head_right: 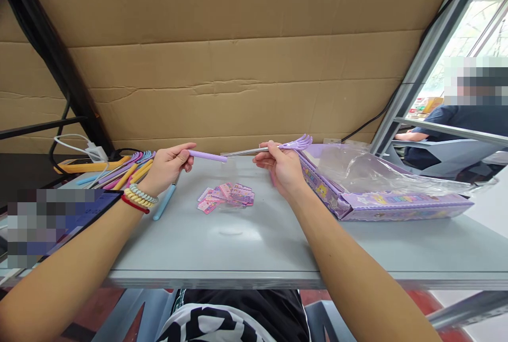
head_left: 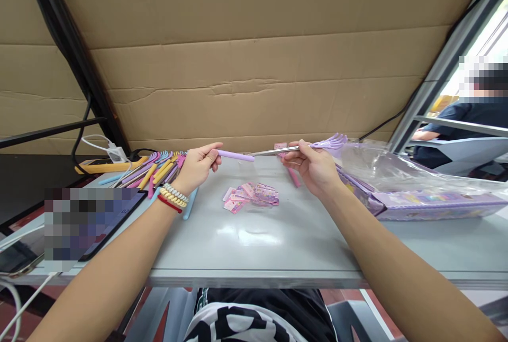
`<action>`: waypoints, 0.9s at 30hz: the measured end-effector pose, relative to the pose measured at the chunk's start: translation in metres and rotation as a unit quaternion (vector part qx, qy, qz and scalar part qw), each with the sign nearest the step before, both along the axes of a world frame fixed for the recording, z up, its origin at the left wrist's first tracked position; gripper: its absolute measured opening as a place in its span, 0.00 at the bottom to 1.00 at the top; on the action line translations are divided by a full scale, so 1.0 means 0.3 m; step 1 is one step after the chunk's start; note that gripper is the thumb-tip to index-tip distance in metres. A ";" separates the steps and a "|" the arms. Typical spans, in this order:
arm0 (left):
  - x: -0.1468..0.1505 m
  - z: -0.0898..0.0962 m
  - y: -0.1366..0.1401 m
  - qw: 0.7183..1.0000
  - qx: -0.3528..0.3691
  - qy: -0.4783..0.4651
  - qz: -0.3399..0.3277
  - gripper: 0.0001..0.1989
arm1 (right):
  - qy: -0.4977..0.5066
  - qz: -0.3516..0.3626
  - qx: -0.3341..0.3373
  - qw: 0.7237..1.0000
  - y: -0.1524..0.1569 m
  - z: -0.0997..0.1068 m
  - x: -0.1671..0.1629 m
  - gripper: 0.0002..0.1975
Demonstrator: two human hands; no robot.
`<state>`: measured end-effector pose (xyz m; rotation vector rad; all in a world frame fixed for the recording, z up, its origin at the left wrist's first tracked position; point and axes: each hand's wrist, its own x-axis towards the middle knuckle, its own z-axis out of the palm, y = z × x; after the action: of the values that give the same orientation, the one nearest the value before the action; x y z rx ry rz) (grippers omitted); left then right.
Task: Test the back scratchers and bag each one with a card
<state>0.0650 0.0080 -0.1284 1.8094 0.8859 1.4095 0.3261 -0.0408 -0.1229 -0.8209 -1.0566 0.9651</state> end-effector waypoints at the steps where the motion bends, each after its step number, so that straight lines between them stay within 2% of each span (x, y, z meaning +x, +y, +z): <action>1: 0.000 0.000 0.000 1.000 0.000 0.001 -0.001 0.22 | 0.007 0.002 -0.002 1.000 -0.001 0.001 -0.001 0.16; 9: -0.001 0.006 -0.004 0.999 -0.017 -0.041 -0.003 0.20 | 0.062 -0.053 -0.019 0.996 -0.002 0.016 0.015 0.08; 15: 0.001 0.010 -0.009 0.996 -0.037 -0.074 -0.018 0.19 | 0.082 -0.034 -0.021 0.996 -0.001 0.019 0.018 0.07; 23: -0.007 0.013 -0.028 0.985 -0.096 -0.072 -0.121 0.20 | 0.079 -0.028 -0.016 0.996 0.004 0.013 0.014 0.07; 27: -0.009 0.009 -0.026 0.980 -0.115 -0.074 -0.145 0.20 | 0.090 -0.032 -0.013 0.995 0.003 0.016 0.018 0.08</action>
<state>0.0622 0.0001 -0.1257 1.5654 0.6497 1.1860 0.3315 -0.0398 -0.1180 -0.7689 -0.8587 0.9806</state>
